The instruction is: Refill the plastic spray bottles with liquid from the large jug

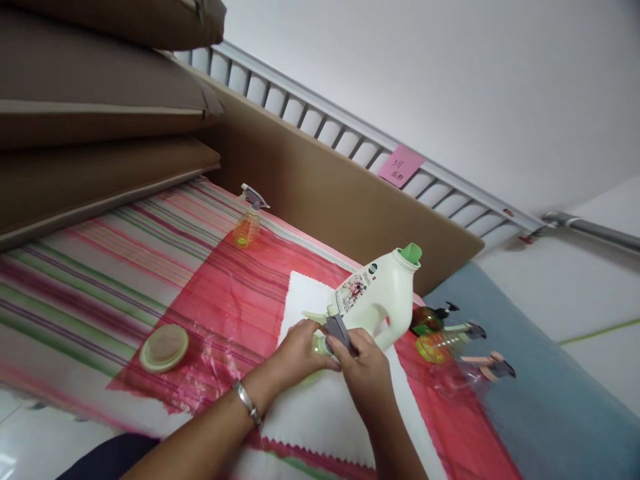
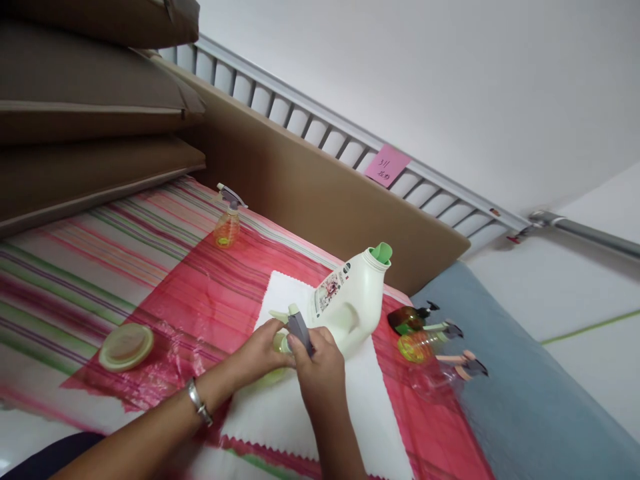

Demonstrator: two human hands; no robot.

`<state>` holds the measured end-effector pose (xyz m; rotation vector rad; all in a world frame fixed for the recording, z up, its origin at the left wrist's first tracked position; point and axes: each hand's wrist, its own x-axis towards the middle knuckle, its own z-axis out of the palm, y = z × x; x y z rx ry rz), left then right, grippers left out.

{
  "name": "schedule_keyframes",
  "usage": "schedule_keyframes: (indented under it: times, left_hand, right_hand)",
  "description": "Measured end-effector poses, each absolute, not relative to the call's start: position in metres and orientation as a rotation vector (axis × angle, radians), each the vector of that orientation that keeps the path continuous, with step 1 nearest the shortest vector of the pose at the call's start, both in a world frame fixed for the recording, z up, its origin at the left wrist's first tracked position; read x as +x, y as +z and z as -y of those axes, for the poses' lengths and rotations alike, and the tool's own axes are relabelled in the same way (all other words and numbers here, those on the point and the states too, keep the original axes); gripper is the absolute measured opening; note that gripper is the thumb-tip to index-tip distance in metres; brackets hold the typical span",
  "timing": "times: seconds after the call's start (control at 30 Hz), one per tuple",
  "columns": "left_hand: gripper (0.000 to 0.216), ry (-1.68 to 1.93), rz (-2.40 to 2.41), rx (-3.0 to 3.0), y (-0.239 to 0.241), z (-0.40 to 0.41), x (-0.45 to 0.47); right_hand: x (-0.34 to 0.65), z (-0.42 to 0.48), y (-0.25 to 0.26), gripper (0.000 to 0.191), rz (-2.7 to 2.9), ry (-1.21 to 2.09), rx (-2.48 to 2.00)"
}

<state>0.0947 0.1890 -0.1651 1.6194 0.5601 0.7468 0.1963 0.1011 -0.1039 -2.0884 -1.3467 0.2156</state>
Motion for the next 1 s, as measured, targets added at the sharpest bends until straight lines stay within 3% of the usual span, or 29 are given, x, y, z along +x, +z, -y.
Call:
schedule_keyframes:
  times: [0.17, 0.37, 0.57, 0.73, 1.0]
  left_hand:
    - [0.021, 0.606, -0.360, 1.585, -0.163, -0.194, 0.093]
    - [0.044, 0.767, -0.591, 1.642, -0.162, -0.184, 0.095]
    - [0.023, 0.736, -0.396, 1.510, -0.171, -0.192, 0.096]
    - [0.029, 0.839, -0.512, 1.764, -0.175, -0.191, 0.097]
    - [0.022, 0.831, -0.477, 1.794, -0.176, -0.192, 0.101]
  right_hand:
    - [0.197, -0.101, -0.104, 0.029, 1.354, 0.227, -2.084]
    - [0.197, -0.102, -0.104, 0.028, 1.354, 0.226, -2.074]
    - [0.195, -0.101, -0.103, 0.020, 1.359, 0.174, -2.075]
    - [0.191, -0.102, -0.103, 0.013, 1.312, 0.120, -2.105]
    - [0.186, -0.102, -0.102, 0.011, 1.235, 0.205, -2.049]
